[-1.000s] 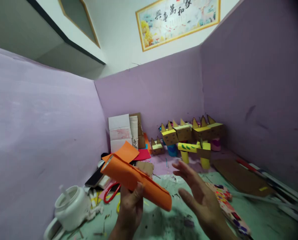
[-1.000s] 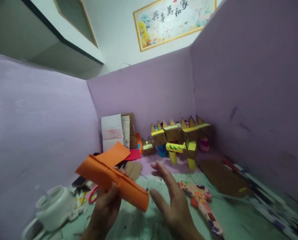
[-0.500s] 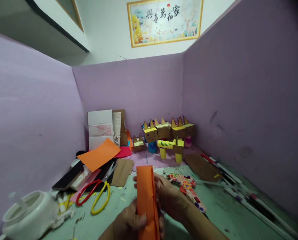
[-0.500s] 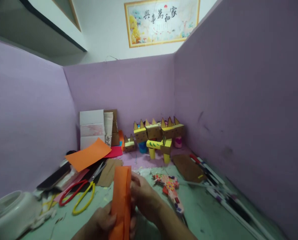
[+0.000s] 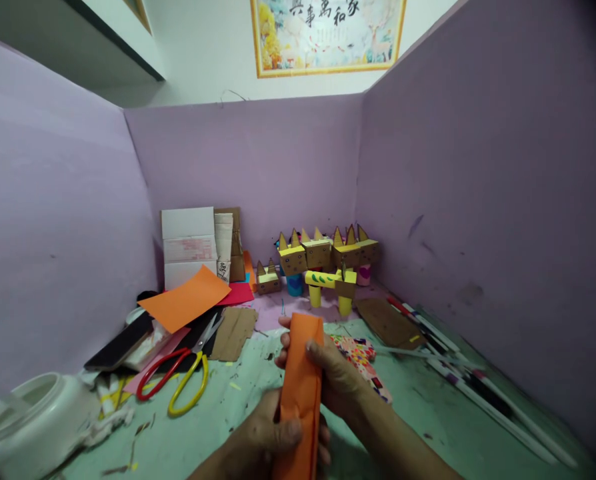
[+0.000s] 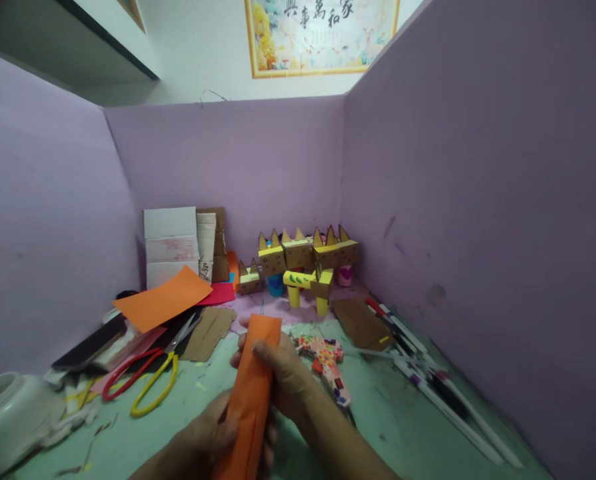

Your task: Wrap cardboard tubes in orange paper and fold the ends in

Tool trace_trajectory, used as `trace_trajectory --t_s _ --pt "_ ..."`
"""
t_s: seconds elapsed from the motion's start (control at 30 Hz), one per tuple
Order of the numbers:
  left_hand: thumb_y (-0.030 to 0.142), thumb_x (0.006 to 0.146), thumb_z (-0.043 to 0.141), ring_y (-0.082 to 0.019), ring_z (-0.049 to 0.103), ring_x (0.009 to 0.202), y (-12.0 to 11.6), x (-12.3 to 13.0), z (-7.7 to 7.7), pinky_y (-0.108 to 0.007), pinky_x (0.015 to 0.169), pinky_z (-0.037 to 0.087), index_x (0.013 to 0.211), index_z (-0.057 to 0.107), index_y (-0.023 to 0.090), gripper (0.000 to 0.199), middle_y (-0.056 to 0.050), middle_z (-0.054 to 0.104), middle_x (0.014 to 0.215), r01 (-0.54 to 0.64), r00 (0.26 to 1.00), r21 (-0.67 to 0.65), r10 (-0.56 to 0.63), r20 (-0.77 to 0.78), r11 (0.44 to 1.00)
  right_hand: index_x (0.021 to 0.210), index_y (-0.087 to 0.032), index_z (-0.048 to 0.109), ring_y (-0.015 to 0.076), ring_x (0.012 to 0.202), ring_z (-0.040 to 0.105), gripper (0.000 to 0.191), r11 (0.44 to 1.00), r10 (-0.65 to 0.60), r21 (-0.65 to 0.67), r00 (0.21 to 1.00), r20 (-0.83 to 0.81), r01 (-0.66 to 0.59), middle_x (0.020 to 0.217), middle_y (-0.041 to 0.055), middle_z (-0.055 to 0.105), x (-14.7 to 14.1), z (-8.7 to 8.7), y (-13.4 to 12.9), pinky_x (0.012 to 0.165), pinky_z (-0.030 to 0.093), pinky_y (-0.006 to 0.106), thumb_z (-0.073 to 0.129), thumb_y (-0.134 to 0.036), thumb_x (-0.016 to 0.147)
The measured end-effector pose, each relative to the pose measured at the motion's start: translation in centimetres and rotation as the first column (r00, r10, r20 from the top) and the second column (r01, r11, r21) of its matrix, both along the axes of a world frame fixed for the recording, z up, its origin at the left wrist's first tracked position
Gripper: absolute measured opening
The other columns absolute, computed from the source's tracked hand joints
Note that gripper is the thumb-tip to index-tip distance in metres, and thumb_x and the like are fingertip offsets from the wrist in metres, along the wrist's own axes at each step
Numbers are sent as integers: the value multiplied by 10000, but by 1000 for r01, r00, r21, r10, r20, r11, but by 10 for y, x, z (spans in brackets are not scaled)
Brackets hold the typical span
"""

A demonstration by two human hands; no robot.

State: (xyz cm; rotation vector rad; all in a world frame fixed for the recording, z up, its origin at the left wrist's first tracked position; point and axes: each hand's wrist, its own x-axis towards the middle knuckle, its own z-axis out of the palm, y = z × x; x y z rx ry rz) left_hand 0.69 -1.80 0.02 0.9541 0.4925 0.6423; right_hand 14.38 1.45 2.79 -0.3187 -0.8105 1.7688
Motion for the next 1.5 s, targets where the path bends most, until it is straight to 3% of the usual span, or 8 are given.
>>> trace_trajectory --t_s 0.27,0.37,0.5,0.67,0.87,1.03,1.17,1.5 --pt "463 582 772 -157 601 574 -7 7 2 -258 525 446 878 562 121 498 -66 631 746 -157 965 45 163 -205 987 779 -160 620 139 563 599 475 968 -206 -122 974 95 217 674 8 647 -2 2 3 517 474 240 855 -440 476" --pt "495 575 753 -152 595 541 -7 8 7 -240 488 439 805 593 105 480 -65 627 667 -139 961 57 148 -234 989 827 -170 620 153 576 608 511 957 -244 -138 964 105 257 680 7 655 -2 3 3 524 478 252 857 -452 472" --pt "487 569 756 -151 602 544 -4 5 12 -255 517 478 774 596 104 463 -59 625 645 -136 967 39 141 -212 990 935 -193 617 188 692 639 613 976 -180 -113 982 64 187 761 16 672 1 4 1 620 500 294 842 -521 469" --pt "465 574 771 -152 612 582 2 0 17 -282 567 511 847 583 117 480 -41 611 689 -168 974 12 168 -151 986 842 -162 644 221 824 640 606 998 8 -66 990 139 1 920 83 694 0 0 -4 738 505 332 836 -562 430" --pt "489 569 771 -137 571 548 1 5 8 -228 499 439 916 568 105 556 -43 609 650 -152 959 165 186 -215 975 736 -159 618 130 587 585 386 977 -140 -130 969 204 169 641 -7 638 -8 -5 -4 550 470 227 853 -321 476" --pt "457 553 769 -135 546 495 -1 11 8 -240 458 433 923 518 135 550 5 570 601 -181 931 204 235 -280 962 736 -166 585 139 550 592 390 954 -214 -170 958 192 247 578 -18 619 -9 -5 0 519 474 234 836 -330 488" --pt "422 569 745 -114 528 496 -1 12 16 -226 470 424 808 520 138 434 7 561 588 -141 921 224 211 -328 964 693 -163 567 127 492 561 384 947 -237 -178 955 180 268 526 -22 602 -9 -4 0 479 459 227 839 -321 472" --pt "349 513 699 -102 488 479 1 8 21 -238 459 412 787 496 161 390 54 479 586 -86 885 162 150 -440 983 689 -150 584 113 472 549 378 923 -303 -197 940 158 331 522 -22 609 -12 -4 -2 475 457 215 845 -314 470"
